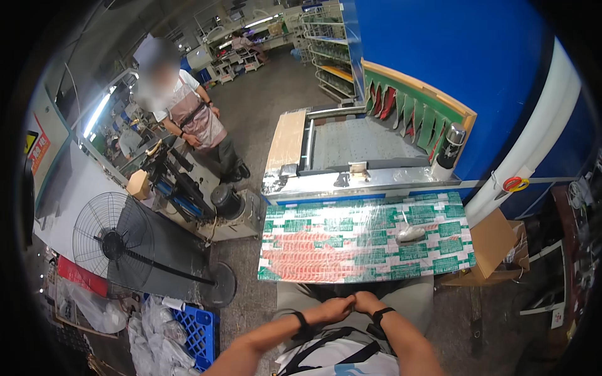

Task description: The recorder is inspecting and cleaning pairs of shoes at a workstation, checking details and wiping surfaces with a tool or cloth.

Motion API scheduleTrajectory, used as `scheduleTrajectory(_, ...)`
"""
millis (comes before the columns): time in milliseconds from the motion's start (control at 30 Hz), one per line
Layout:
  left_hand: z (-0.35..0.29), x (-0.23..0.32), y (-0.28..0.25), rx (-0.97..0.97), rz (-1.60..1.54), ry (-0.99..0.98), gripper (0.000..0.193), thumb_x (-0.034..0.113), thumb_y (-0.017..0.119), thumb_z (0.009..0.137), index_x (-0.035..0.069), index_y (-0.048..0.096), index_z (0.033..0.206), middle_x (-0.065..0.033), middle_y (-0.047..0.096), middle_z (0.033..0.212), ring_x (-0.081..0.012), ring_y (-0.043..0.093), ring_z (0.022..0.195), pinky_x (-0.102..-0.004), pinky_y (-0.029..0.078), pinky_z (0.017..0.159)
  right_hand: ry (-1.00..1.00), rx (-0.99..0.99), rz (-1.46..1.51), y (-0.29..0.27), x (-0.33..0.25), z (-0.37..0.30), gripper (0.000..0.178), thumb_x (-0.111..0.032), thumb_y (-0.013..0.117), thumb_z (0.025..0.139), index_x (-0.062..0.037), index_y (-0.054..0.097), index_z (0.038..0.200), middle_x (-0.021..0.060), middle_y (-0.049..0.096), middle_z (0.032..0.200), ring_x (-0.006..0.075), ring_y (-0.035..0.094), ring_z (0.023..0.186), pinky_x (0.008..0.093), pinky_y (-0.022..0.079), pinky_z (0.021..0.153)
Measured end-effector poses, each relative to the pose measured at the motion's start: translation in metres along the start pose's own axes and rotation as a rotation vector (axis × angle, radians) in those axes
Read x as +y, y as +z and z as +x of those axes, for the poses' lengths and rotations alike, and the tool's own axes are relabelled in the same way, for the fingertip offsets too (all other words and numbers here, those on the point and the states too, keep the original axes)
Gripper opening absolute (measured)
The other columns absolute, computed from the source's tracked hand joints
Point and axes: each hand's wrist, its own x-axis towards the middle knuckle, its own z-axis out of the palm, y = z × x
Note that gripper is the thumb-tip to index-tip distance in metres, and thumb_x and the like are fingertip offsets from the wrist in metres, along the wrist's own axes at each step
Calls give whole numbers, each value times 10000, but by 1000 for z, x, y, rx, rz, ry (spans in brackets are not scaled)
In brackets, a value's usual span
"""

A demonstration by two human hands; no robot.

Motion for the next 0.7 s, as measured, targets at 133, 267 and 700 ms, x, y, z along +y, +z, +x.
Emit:
scheduleTrajectory(133,22,-26,20,-16,-155,-444,446,149,609,969,29,669,1394,-319,737,1217,-461,714,1169,-515,566,1005,241,20,66,-10,0,-17,385,-344,699,920,-79,818,1173,270,769,1181,458,726,1135,512,572,998)
scheduleTrajectory(267,23,-63,39,238,-388,-346,402,199,652,1008,-4,716,1349,-197,798,1165,-283,767,1056,-418,583,929,201,215,363,-24,-9,-24,387,-357,667,939,-113,822,1196,251,768,1217,446,715,1173,495,557,1038)
scheduleTrajectory(700,33,-89,47,296,-643,-537,505,251,692,990,-69,693,1381,-230,760,1320,-334,720,1245,-393,528,1073,205,153,348,-21,-4,-20,429,-356,675,933,-70,803,1227,240,773,1214,435,724,1156,486,566,1027)
